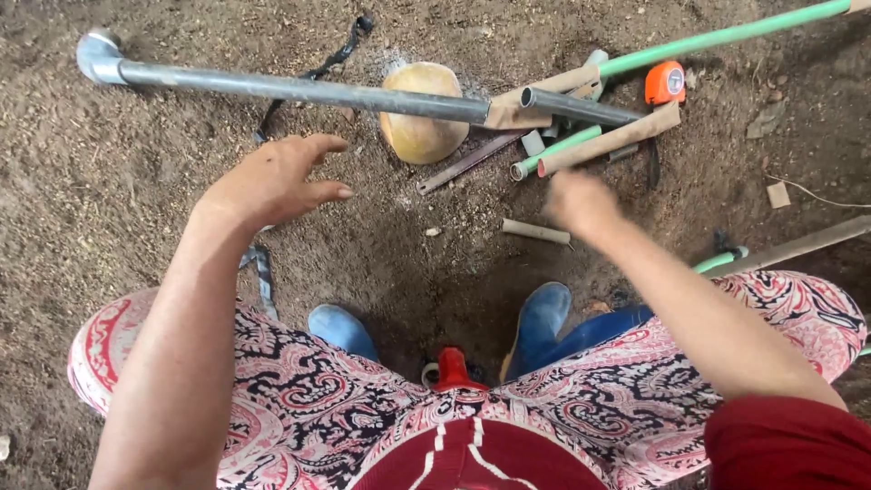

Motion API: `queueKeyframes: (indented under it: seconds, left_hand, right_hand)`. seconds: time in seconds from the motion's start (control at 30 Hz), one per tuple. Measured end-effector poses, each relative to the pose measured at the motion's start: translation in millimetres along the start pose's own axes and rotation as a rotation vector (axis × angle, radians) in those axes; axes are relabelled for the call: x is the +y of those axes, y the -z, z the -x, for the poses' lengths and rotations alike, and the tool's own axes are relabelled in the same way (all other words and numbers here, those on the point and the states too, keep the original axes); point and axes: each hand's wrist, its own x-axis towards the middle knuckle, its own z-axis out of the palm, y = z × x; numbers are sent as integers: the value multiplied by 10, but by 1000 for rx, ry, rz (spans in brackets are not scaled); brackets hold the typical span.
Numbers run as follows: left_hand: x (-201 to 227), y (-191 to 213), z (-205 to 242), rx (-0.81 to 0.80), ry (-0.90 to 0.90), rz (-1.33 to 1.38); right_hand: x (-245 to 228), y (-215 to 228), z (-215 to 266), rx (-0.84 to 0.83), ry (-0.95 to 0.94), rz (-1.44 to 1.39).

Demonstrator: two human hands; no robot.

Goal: Measuring, cutting, and assembling PVC pipes and fittings on the ground using a handsaw and sealant.

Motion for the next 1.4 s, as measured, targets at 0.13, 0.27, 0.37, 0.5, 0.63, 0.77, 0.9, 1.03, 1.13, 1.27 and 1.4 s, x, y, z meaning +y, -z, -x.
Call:
queueKeyframes:
  seconds: [0.13, 0.27, 0.37, 0.5, 0.63, 0.77, 0.9, 1.03, 1.13, 1.27, 1.4]
  left_hand:
    - [16, -25, -12, 3, -7, -24]
    - [-37, -66, -42, -1, -51, -38]
    - [26, -6, -30, -9, -63, -44]
    - [2, -35, -49, -8, -79, -60]
    - [-9, -125, -173, 23, -125, -74]
    - [-12, -327, -417, 48, -159, -128]
    - [-134, -726, -785, 278, -369, 28]
    - [453, -933, -953, 519, -557, 419]
    - [649, -1081, -949, 489, -518, 899]
    - [432, -1191, -947, 591, -443, 750]
    - [191, -1158, -970, 629, -634, 337]
  right_hand:
    - [-274, -419, 33, -245, -1, -107]
    - [-279, -619, 13, -176, 122, -66]
    - [-398, -234, -7, -96, 164, -130]
    - [-663, 771, 149, 70, -9, -507]
    - [-778, 1273, 463, 270, -194, -1439]
    - [-753, 1617, 758, 161, -139, -1538]
    - [-525, 1832, 737, 397, 122, -1414]
    - [-433, 1801, 272, 303, 209, -1636]
    - [-607, 1578, 26, 295, 265, -1172]
    - [-922, 1538, 23, 30, 195, -1205]
    - [-1205, 1577, 132, -173, 19, -497]
